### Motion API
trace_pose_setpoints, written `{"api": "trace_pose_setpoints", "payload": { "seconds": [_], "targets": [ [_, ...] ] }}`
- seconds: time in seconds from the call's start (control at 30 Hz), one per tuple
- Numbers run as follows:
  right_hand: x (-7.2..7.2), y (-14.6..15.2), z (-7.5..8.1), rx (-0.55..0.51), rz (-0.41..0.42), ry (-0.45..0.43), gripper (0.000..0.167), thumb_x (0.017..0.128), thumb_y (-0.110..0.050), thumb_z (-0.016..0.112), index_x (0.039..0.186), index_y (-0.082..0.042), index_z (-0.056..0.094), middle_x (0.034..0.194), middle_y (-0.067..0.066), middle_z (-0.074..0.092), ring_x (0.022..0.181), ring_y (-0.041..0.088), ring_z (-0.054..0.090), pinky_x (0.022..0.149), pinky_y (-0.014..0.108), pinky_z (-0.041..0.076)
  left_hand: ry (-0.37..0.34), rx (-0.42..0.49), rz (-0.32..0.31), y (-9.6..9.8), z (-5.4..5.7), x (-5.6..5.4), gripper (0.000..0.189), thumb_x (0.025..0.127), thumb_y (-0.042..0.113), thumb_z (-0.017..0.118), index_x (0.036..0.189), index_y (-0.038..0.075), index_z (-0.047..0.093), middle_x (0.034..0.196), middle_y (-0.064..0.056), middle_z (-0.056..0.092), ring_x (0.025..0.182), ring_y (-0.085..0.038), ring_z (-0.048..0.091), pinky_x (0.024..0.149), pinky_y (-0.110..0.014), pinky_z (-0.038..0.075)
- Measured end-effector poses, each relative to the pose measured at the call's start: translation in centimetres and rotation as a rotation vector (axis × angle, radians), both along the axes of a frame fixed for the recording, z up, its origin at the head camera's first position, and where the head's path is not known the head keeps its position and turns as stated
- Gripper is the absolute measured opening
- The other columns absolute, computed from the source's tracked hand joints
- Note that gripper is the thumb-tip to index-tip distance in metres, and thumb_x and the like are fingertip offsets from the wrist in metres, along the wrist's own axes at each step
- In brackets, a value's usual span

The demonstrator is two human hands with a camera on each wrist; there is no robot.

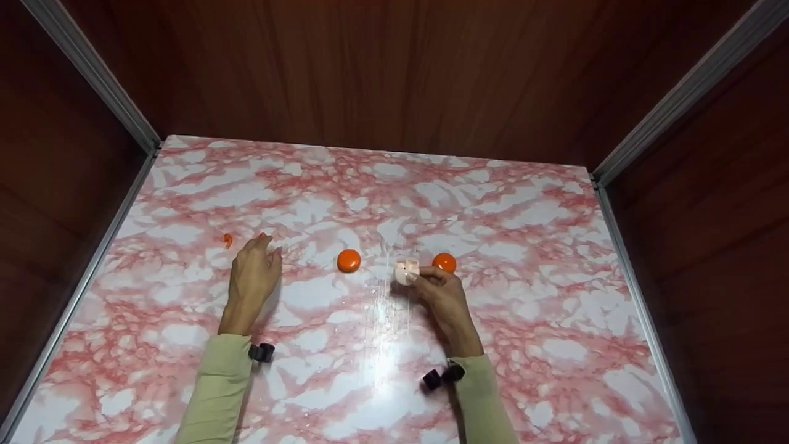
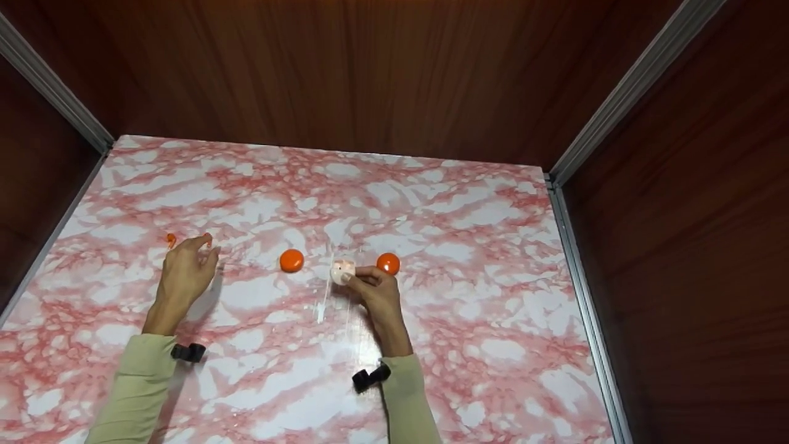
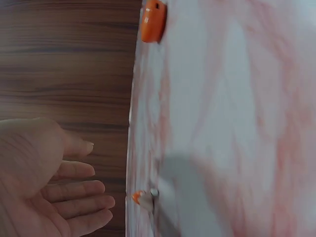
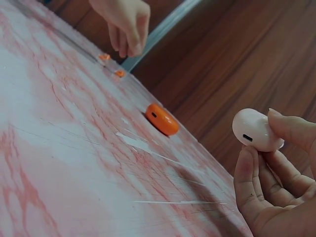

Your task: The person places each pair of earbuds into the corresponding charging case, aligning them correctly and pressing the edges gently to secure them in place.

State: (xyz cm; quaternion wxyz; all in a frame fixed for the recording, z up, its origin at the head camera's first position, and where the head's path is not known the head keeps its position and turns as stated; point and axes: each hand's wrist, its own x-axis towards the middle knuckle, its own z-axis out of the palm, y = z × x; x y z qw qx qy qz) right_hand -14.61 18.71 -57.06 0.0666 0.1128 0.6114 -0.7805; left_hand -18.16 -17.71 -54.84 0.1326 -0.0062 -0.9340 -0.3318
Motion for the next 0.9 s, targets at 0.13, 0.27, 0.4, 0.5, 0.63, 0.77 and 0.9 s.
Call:
{"api": "trace_pose_setpoints", "payload": {
  "seconds": [0.13, 0.27, 0.4, 0.5, 0.63, 0.77, 0.9],
  "targets": [
    [0.0, -0.1, 0.0, 0.007, 0.011, 0.003, 0.018, 0.091, -0.001, 0.077, 0.108, 0.006, 0.074, 0.1, 0.007, 0.079, 0.091, 0.017, 0.075, 0.076, 0.027, 0.06, 0.027, -0.044, -0.039, -1.0, -0.6, 0.3, 0.037, 0.1, 0.01, 0.067, 0.129, -0.013, 0.066, 0.122, -0.033, 0.07, 0.103, -0.049, 0.072, 0.087, -0.061, 0.059],
    [0.0, 0.0, 0.0, 0.013, 0.009, -0.008, 0.019, 0.091, -0.002, 0.078, 0.109, 0.005, 0.074, 0.1, 0.007, 0.079, 0.09, 0.017, 0.075, 0.077, 0.027, 0.061, 0.025, -0.099, -0.081, -1.8, -1.1, 0.5, 0.036, 0.099, 0.005, 0.067, 0.13, -0.012, 0.065, 0.117, -0.035, 0.071, 0.106, -0.05, 0.072, 0.087, -0.061, 0.059],
    [0.0, 0.1, 0.0, 0.022, 0.007, -0.016, 0.018, 0.091, -0.004, 0.079, 0.107, 0.003, 0.074, 0.099, 0.007, 0.079, 0.09, 0.017, 0.075, 0.077, 0.027, 0.061, 0.011, -0.146, -0.114, -2.3, -1.3, 0.8, 0.038, 0.099, 0.001, 0.066, 0.134, -0.014, 0.063, 0.133, -0.037, 0.065, 0.125, -0.053, 0.064, 0.097, -0.062, 0.056],
    [0.0, 0.2, 0.0, 0.027, 0.006, -0.024, 0.019, 0.091, -0.005, 0.08, 0.108, 0.002, 0.074, 0.099, 0.006, 0.079, 0.09, 0.017, 0.074, 0.078, 0.028, 0.061, 0.008, -0.172, -0.136, -2.5, -1.5, 0.9, 0.033, 0.098, -0.003, 0.066, 0.129, -0.015, 0.065, 0.135, -0.036, 0.064, 0.125, -0.052, 0.064, 0.097, -0.062, 0.056],
    [0.1, 0.3, 0.2, 0.0, 0.003, -0.039, 0.022, 0.091, -0.004, 0.079, 0.112, 0.002, 0.073, 0.101, 0.007, 0.08, 0.093, 0.018, 0.076, 0.082, 0.03, 0.061, 0.013, -0.204, -0.163, -2.7, -1.8, 1.0, 0.022, 0.098, -0.005, 0.064, 0.118, -0.014, 0.068, 0.13, -0.035, 0.067, 0.12, -0.05, 0.068, 0.092, -0.06, 0.059],
    [0.2, 0.4, 0.4, -0.016, 0.006, -0.036, 0.023, 0.092, -0.003, 0.078, 0.113, 0.002, 0.073, 0.103, 0.006, 0.08, 0.096, 0.018, 0.076, 0.086, 0.031, 0.061, 0.037, -0.253, -0.181, -2.8, -1.9, 1.0, 0.013, 0.099, -0.004, 0.063, 0.108, -0.011, 0.069, 0.125, -0.033, 0.071, 0.112, -0.049, 0.072, 0.086, -0.058, 0.061],
    [0.2, 0.4, 0.4, -0.011, -0.003, -0.033, 0.019, 0.092, -0.003, 0.078, 0.11, 0.0, 0.075, 0.101, 0.005, 0.081, 0.094, 0.018, 0.076, 0.084, 0.031, 0.061, 0.07, -0.283, -0.169, -2.8, -1.9, 0.9, 0.005, 0.098, -0.006, 0.064, 0.098, -0.01, 0.068, 0.109, -0.029, 0.075, 0.094, -0.049, 0.075, 0.075, -0.058, 0.061]
  ]
}}
